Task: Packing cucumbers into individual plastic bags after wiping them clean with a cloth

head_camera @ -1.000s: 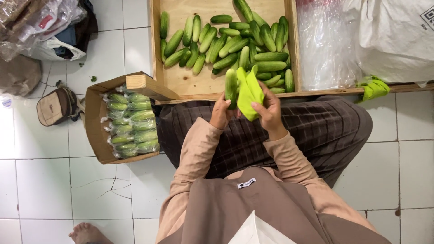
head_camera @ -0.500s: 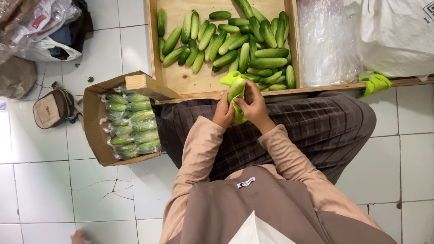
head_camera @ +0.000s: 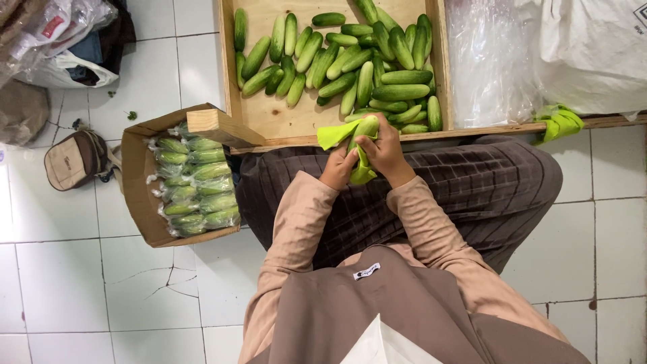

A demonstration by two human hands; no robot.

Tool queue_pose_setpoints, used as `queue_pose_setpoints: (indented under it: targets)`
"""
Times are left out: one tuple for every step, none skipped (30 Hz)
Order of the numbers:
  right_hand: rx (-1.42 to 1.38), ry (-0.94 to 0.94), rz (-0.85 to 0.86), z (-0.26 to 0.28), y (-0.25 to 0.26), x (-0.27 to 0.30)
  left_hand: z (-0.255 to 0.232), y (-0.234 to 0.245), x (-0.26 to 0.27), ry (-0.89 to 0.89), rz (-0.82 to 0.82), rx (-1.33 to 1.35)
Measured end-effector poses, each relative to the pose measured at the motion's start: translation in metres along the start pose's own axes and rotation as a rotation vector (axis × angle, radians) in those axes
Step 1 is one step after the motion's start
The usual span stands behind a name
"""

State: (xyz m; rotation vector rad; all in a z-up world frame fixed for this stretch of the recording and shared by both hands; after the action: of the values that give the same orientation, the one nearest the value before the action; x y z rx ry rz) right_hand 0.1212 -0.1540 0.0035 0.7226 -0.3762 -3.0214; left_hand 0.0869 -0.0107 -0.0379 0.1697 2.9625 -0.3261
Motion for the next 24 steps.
queue_pose_setpoints:
  targets:
    - [0.0, 0.001, -0.002, 0.004, 0.0, -0.001, 0.008, 0.002, 0.0, -0.001, 0.002, 0.0]
    - [-0.023, 0.019, -0.026, 0.01, 0.001, -0.002, 0.017, 0.004, 0.0, 0.037, 0.0, 0.089]
    - [-0.047, 0.036, -0.048, 0.015, 0.002, -0.003, 0.026, 0.005, 0.001, 0.076, -0.004, 0.178]
    - [-0.046, 0.037, -0.048, 0.026, 0.002, -0.007, 0.029, 0.007, 0.001, 0.076, -0.003, 0.178]
    - [-0.126, 0.014, -0.057, 0.037, 0.003, -0.01, 0.037, 0.01, 0.004, 0.184, -0.041, 0.268]
    - [-0.207, -0.008, -0.065, 0.048, 0.004, -0.012, 0.046, 0.013, 0.007, 0.293, -0.079, 0.358]
    - [-0.207, -0.007, -0.062, 0.044, 0.002, -0.009, 0.047, 0.008, 0.008, 0.291, -0.081, 0.359]
    - [-0.312, -0.072, -0.059, 0.038, 0.0, -0.007, 0.05, 0.006, 0.01, 0.307, -0.129, 0.348]
    - [-0.418, -0.138, -0.055, 0.032, -0.003, -0.003, 0.052, 0.004, 0.013, 0.323, -0.178, 0.335]
    - [-0.42, -0.138, -0.051, 0.045, -0.004, -0.007, 0.068, 0.014, 0.017, 0.322, -0.182, 0.334]
    - [-0.529, -0.214, 0.021, 0.056, -0.01, -0.01, 0.089, 0.022, 0.022, 0.396, -0.17, 0.362]
    - [-0.637, -0.291, 0.094, 0.067, -0.015, -0.012, 0.109, 0.03, 0.028, 0.47, -0.157, 0.39]
    - [-0.637, -0.292, 0.094, 0.077, -0.013, -0.016, 0.126, 0.032, 0.035, 0.471, -0.156, 0.389]
    - [-0.785, -0.329, 0.196, 0.089, -0.015, -0.018, 0.149, 0.03, 0.045, 0.584, -0.132, 0.431]
    - [-0.93, -0.363, 0.297, 0.102, -0.017, -0.021, 0.171, 0.029, 0.054, 0.697, -0.103, 0.472]
    - [-0.929, -0.362, 0.294, 0.101, -0.019, -0.02, 0.155, 0.023, 0.051, 0.698, -0.1, 0.471]
    - [-0.93, -0.394, 0.218, 0.097, -0.019, -0.021, 0.135, 0.017, 0.044, 0.601, -0.065, 0.47]
    - [-0.931, -0.427, 0.141, 0.094, -0.019, -0.022, 0.115, 0.012, 0.038, 0.504, -0.031, 0.467]
    - [-0.93, -0.425, 0.141, 0.094, -0.02, -0.022, 0.109, 0.009, 0.033, 0.503, -0.03, 0.467]
    - [-0.696, -0.373, 0.044, 0.093, -0.016, -0.023, 0.102, 0.007, 0.028, 0.454, -0.017, 0.401]
    - [-0.461, -0.321, -0.052, 0.093, -0.011, -0.022, 0.094, 0.005, 0.025, 0.408, -0.005, 0.336]
    - [-0.461, -0.322, -0.053, 0.066, -0.01, -0.013, 0.091, 0.004, 0.022, 0.41, -0.004, 0.335]
    - [-0.336, -0.271, -0.127, 0.039, -0.005, -0.007, 0.085, 0.004, 0.014, 0.335, 0.015, 0.236]
    - [-0.212, -0.219, -0.201, 0.013, 0.0, -0.002, 0.079, 0.004, 0.007, 0.259, 0.034, 0.136]
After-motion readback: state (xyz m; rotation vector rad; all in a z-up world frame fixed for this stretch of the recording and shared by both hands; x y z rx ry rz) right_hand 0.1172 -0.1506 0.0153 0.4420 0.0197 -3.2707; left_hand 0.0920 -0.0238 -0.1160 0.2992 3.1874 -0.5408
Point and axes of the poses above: each hand's wrist, its own x-axis away from the middle knuckle, its own y-axis out of the back of the hand, z = x × y, the point moved 5 cm from there along -x, towards the middle knuckle, and after that the axes turned 5 degrees about -z, right-handed, at the moved point
